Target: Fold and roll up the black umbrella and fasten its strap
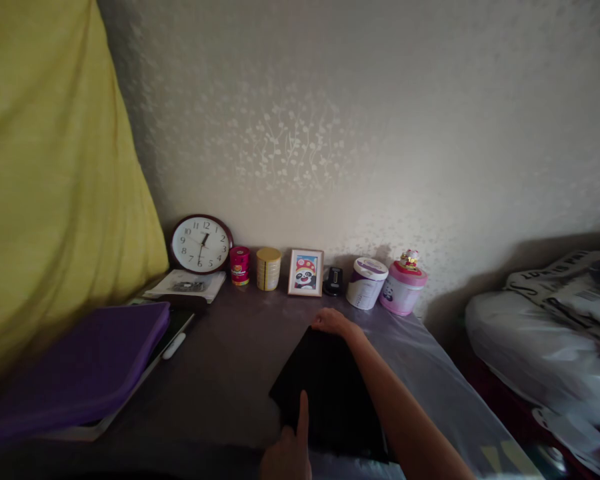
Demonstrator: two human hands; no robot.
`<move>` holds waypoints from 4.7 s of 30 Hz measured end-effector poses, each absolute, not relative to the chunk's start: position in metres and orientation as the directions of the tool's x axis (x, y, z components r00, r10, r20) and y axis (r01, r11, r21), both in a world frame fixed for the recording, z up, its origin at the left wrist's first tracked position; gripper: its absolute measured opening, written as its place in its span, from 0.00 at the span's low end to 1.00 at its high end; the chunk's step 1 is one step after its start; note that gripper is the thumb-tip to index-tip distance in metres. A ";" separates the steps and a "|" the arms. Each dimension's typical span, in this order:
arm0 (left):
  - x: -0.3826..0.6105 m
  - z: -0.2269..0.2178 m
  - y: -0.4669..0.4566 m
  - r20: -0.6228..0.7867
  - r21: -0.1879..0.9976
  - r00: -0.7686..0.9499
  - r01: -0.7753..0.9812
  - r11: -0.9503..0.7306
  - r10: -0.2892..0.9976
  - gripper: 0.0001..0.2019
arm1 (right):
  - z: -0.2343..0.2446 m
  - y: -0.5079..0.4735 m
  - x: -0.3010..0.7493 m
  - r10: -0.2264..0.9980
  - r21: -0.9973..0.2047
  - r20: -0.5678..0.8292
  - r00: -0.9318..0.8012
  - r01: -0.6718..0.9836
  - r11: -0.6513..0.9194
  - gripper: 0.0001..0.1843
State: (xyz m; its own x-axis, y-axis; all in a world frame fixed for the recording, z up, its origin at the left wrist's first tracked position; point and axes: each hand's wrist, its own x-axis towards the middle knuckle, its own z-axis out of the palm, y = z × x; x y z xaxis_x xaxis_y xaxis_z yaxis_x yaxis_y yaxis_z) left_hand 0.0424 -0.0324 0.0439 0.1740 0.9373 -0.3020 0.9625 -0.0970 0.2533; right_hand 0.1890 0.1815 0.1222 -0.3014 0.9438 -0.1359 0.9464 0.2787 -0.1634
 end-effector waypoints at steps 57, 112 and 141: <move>0.035 0.058 -0.024 -0.141 0.282 0.137 0.955 -0.093 0.980 0.30 | 0.110 0.008 0.216 0.954 -0.489 0.105 0.281 0.850 -0.197 0.23; 0.034 0.014 -0.012 0.422 0.103 0.320 0.913 -0.395 0.849 0.25 | 0.085 0.057 0.141 0.895 -0.783 0.301 -0.329 0.451 0.429 0.13; 0.050 0.017 -0.012 0.092 0.072 0.178 0.980 -0.185 0.980 0.31 | 0.075 0.146 0.164 0.878 -0.174 0.247 -0.411 0.872 0.457 0.14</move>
